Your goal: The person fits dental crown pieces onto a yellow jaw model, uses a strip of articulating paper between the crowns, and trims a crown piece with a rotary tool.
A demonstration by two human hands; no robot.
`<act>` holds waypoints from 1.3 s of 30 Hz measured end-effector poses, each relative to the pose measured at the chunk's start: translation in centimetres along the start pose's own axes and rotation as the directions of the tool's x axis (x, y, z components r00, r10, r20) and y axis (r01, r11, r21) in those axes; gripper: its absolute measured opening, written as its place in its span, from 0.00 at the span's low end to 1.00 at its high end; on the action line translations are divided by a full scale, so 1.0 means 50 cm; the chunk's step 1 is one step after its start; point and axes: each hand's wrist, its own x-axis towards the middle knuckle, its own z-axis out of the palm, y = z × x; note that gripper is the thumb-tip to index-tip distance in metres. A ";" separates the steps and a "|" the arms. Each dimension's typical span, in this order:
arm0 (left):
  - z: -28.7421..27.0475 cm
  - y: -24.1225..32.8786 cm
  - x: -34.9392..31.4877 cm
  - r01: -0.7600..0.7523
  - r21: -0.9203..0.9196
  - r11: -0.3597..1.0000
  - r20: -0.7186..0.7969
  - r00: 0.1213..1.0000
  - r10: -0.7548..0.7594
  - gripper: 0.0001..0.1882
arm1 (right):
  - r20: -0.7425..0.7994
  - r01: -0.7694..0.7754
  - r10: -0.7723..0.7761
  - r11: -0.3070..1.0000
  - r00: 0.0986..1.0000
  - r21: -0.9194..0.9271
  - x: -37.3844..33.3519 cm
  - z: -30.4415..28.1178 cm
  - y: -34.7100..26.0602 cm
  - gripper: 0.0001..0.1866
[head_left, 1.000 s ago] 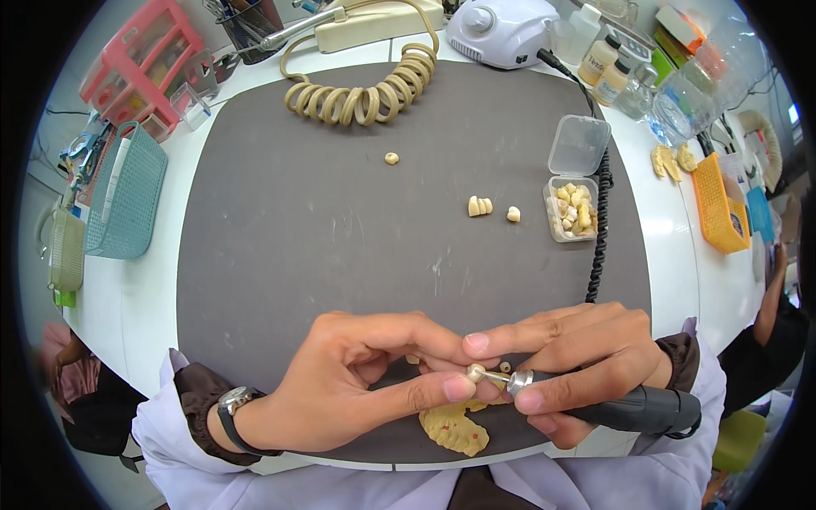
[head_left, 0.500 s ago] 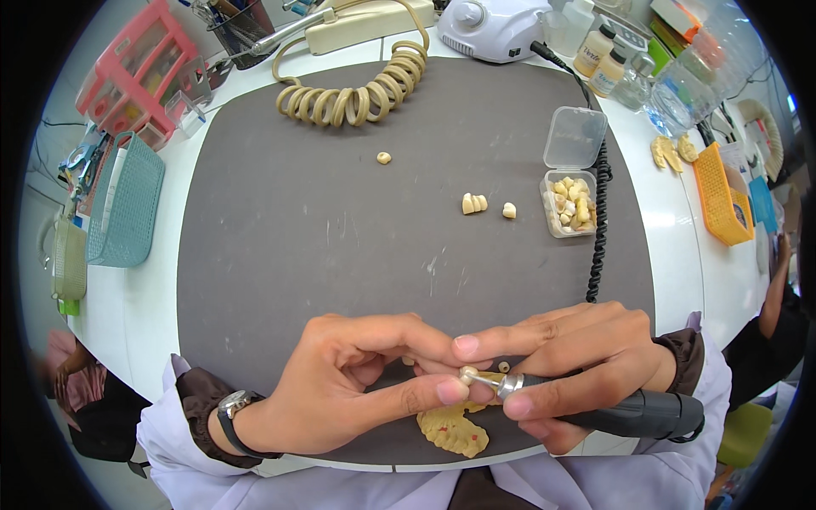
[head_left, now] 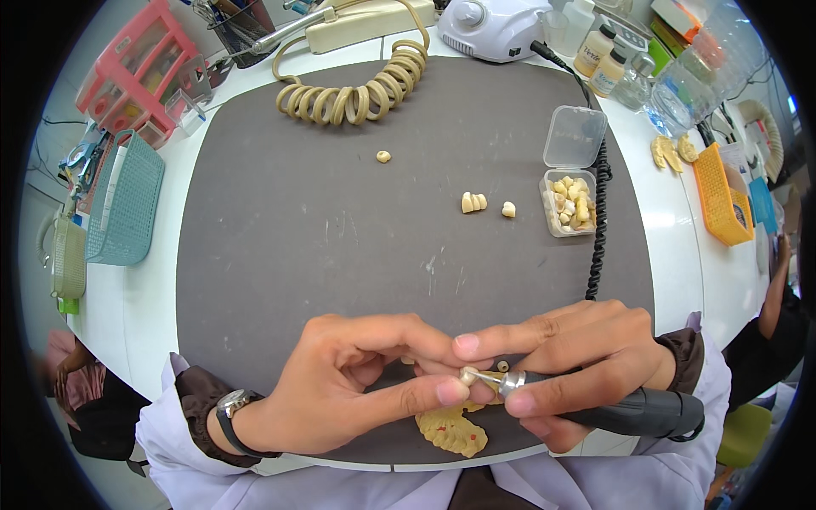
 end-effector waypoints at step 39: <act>-0.004 -0.006 0.000 -0.025 0.034 0.999 0.021 1.000 0.024 0.08 | -0.008 0.019 -0.019 1.000 1.000 0.001 0.000 0.001 0.003 0.13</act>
